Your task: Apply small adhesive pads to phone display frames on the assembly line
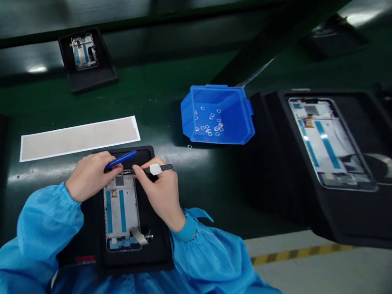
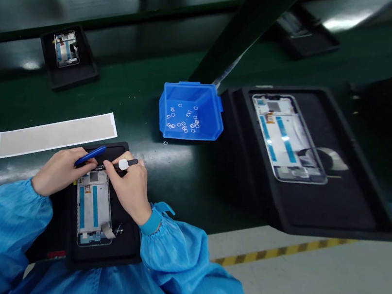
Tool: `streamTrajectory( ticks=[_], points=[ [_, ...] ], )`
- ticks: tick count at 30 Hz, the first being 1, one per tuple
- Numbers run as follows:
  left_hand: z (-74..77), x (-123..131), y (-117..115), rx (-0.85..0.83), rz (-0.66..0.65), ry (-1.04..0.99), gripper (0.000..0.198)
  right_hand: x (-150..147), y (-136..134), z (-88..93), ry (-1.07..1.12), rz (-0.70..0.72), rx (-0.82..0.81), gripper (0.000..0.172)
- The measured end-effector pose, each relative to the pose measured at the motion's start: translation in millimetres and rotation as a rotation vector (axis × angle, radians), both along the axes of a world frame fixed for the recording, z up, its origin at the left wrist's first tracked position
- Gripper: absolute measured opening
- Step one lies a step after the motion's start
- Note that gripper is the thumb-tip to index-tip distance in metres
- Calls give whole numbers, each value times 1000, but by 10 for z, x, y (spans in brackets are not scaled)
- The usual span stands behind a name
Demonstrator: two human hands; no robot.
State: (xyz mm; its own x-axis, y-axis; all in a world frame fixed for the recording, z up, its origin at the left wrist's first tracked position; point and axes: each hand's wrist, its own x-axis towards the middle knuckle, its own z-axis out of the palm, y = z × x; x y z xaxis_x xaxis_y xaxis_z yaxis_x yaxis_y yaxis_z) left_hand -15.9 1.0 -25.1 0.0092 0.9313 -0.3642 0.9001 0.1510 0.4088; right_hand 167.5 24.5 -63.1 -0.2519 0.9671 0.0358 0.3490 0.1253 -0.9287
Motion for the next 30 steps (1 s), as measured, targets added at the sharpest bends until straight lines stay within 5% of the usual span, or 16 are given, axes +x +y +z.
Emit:
streamTrajectory(
  ticks=[13, 30],
  points=[
    [27, 100, -29, -9, 20, 124, 19, 0, -5, -12, -16, 6, 19, 22],
    [94, 98, 109, -71, -165, 244, 19, 41, -5, -32, -40, 56, 101, 20]
  ],
)
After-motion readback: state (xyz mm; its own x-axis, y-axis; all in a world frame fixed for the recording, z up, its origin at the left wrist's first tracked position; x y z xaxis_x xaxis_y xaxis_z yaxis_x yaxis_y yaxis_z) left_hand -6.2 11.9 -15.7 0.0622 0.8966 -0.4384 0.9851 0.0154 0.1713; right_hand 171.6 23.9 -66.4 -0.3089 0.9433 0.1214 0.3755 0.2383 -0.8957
